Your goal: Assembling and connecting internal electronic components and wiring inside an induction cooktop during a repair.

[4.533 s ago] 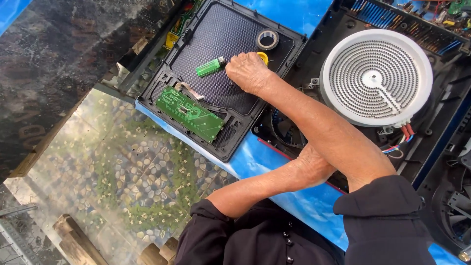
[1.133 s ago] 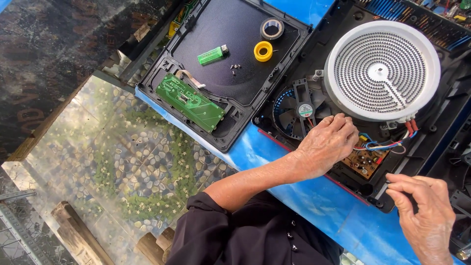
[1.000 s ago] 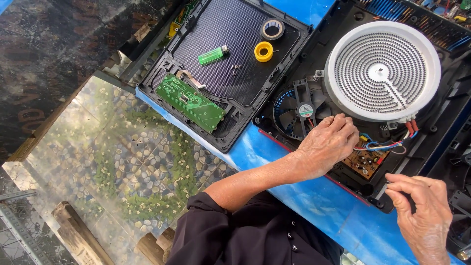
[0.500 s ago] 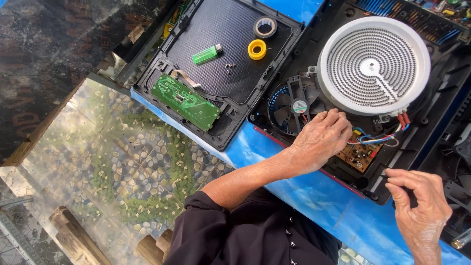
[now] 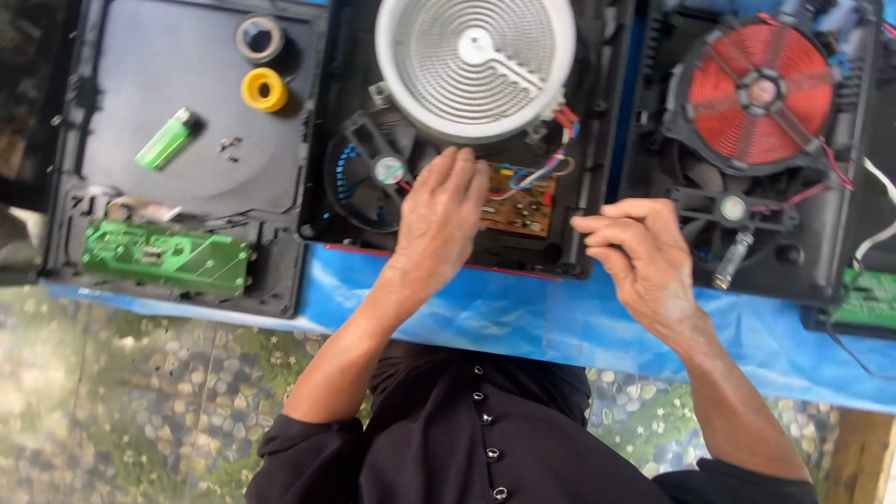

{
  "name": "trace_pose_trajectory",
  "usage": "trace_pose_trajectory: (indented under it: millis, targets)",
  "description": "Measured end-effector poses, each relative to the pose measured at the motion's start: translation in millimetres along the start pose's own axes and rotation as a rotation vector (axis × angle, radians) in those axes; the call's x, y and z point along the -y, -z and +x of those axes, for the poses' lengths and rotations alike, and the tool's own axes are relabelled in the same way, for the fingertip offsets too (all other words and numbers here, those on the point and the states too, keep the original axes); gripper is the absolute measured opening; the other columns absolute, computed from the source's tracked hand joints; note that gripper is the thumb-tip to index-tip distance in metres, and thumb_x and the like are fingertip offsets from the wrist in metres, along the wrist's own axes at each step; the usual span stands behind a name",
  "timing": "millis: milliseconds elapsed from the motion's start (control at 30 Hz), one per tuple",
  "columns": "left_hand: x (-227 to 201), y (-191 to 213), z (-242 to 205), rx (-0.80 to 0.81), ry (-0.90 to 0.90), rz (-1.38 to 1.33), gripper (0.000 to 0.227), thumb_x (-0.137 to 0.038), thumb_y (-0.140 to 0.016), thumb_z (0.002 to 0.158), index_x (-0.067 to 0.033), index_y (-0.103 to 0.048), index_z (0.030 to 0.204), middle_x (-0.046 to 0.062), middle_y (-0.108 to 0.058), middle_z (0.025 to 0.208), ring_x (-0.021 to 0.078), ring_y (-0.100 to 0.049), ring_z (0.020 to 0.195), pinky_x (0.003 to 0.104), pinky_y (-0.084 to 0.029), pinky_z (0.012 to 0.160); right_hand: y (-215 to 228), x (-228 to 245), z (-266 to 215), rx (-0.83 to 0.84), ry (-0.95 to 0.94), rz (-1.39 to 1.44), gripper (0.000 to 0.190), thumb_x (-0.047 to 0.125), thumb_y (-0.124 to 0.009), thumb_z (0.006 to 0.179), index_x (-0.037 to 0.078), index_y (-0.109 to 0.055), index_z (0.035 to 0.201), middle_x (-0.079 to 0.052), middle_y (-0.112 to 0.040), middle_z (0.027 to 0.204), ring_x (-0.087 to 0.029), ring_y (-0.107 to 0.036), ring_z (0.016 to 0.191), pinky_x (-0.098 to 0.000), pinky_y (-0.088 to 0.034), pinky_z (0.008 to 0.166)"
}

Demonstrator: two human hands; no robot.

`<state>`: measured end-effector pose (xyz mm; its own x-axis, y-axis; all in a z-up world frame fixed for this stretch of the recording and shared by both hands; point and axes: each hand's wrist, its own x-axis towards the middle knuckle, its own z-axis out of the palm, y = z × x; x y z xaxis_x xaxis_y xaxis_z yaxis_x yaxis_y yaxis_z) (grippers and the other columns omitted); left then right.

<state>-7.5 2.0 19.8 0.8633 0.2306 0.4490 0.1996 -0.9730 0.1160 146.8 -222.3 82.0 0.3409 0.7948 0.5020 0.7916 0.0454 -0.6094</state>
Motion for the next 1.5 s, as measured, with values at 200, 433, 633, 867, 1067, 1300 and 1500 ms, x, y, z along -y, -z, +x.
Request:
trace_pose_trajectory:
  millis: [200, 433, 633, 867, 1067, 1300, 1500]
  targets:
    - [-6.8, 14.8, 4.9, 0.092, 0.042, -0.023, 0.098, -0.030, -0.103, 0.047, 0.0034, -0.062, 0.130, 0.024, -0.063, 0.129, 0.0417, -0.058, 0.126, 0.048, -0.049, 0.108, -7.1, -8.3, -16.3, 0.095, -0.105, 0.088, 0.007, 0.009, -0.064, 0.103, 0.002, -0.068, 0.103, -0.016, -0.060, 0.120, -0.042, -0.070, 0.110, -0.0535, -0.059, 0.090]
    - [-8.7, 20.4, 6.7, 0.132, 0.094, -0.100, 0.086, -0.019, -0.102, 0.055, 0.0037, -0.064, 0.129, 0.024, -0.064, 0.127, 0.0412, -0.057, 0.128, 0.050, -0.049, 0.108, -3.9, -11.6, -3.2, 0.182, -0.010, -0.125, 0.011, 0.021, -0.061, 0.106, 0.011, -0.064, 0.107, -0.010, -0.062, 0.122, -0.043, -0.066, 0.105, -0.0521, -0.055, 0.090]
    - [-4.7, 21.3, 4.8, 0.144, 0.118, -0.119, 0.082, -0.022, -0.101, 0.059, 0.0006, -0.065, 0.129, 0.019, -0.063, 0.129, 0.0383, -0.055, 0.130, 0.050, -0.049, 0.107, -3.5, -25.8, -1.7, 0.204, 0.067, -0.175, 0.011, 0.024, -0.060, 0.107, 0.013, -0.062, 0.106, -0.006, -0.069, 0.117, -0.032, -0.060, 0.129, -0.0458, -0.043, 0.105]
    - [-0.2, 20.8, 2.8, 0.137, 0.130, -0.176, 0.078, -0.019, -0.099, 0.060, -0.0012, -0.065, 0.128, 0.017, -0.062, 0.131, 0.0369, -0.053, 0.132, 0.050, -0.051, 0.105, -5.3, -22.5, 4.3, 0.251, 0.098, -0.188, 0.010, 0.025, -0.061, 0.105, 0.015, -0.060, 0.104, -0.004, -0.075, 0.115, -0.025, -0.056, 0.132, -0.0459, -0.039, 0.109]
    - [0.3, 20.6, 2.4, 0.110, 0.131, -0.203, 0.077, -0.018, -0.099, 0.060, -0.0016, -0.065, 0.127, 0.016, -0.062, 0.130, 0.0366, -0.054, 0.131, 0.051, -0.053, 0.103, -3.7, -18.7, 11.2, 0.239, 0.104, -0.241, 0.010, 0.024, -0.064, 0.104, 0.015, -0.060, 0.104, -0.005, -0.073, 0.116, -0.026, -0.055, 0.130, -0.0485, -0.037, 0.114]
    - [-1.8, 23.8, 3.0, 0.093, 0.141, -0.210, 0.075, -0.017, -0.099, 0.060, -0.0015, -0.066, 0.125, 0.016, -0.063, 0.129, 0.0362, -0.054, 0.131, 0.051, -0.054, 0.103, -5.9, -26.7, 8.3, 0.260, 0.094, -0.255, 0.011, 0.024, -0.063, 0.105, 0.014, -0.060, 0.103, -0.003, -0.073, 0.111, -0.023, -0.054, 0.130, -0.0486, -0.037, 0.116]
    - [0.7, 21.4, 1.8, 0.083, 0.149, -0.244, 0.075, -0.016, -0.099, 0.058, -0.0018, -0.066, 0.125, 0.015, -0.063, 0.130, 0.0358, -0.055, 0.131, 0.050, -0.053, 0.103, -6.7, -29.3, 5.3, 0.303, 0.119, -0.230, 0.011, 0.026, -0.062, 0.104, 0.016, -0.061, 0.102, 0.000, -0.074, 0.101, -0.020, -0.056, 0.124, -0.0470, -0.037, 0.115]
